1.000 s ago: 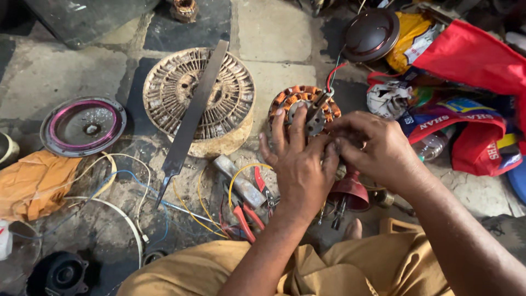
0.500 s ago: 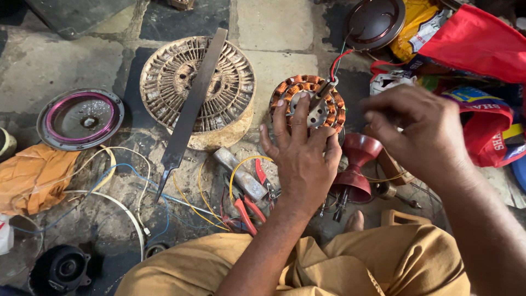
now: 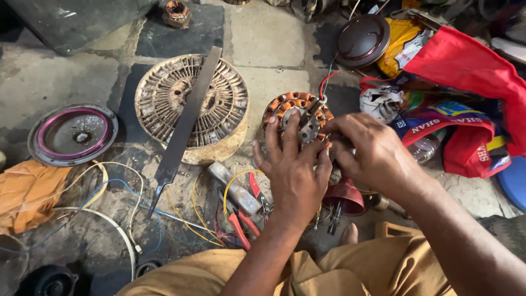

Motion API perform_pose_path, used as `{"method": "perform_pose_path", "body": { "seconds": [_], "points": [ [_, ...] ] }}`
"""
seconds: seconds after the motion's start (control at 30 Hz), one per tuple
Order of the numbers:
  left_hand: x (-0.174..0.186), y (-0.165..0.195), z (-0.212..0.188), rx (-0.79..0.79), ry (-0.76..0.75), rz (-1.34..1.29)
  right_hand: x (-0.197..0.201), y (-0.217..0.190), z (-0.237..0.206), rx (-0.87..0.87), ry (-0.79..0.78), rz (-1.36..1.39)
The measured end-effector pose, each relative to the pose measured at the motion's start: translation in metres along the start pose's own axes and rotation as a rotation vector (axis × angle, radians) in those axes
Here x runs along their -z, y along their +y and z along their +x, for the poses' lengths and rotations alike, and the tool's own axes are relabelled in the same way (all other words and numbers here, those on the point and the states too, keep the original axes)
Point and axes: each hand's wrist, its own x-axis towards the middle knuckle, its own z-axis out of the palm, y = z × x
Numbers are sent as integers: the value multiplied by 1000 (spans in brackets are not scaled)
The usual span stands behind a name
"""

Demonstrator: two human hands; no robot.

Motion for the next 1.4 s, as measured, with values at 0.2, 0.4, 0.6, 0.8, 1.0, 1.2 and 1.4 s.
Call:
{"method": "perform_pose_path", "body": {
  "seconds": [0.2,0.4,0.6,0.8,1.0,1.2,1.4],
  "points": [
    [-3,1,-1,-3,23,52,24,16,-21,-356,290,142],
    [-2,-2,-2,-28,9,37,-20,18,-50,-819,249,650],
    [0,-2,-2,-26,-9,29,-20,10,-45,-268,175,258],
    [3,-3,-2,-36,-13,15,-11,9,-11,-142,-6,206],
    [1,-3,-1,-17,-14,28,-15,0,-1,-185,4,174],
    [0,-2,-1,-3,-7,18,-6,2,-12,-100,227,-19],
    [0,-2,1,-39,50,23,-11,35,-48,-421,553,621]
  ]
}}
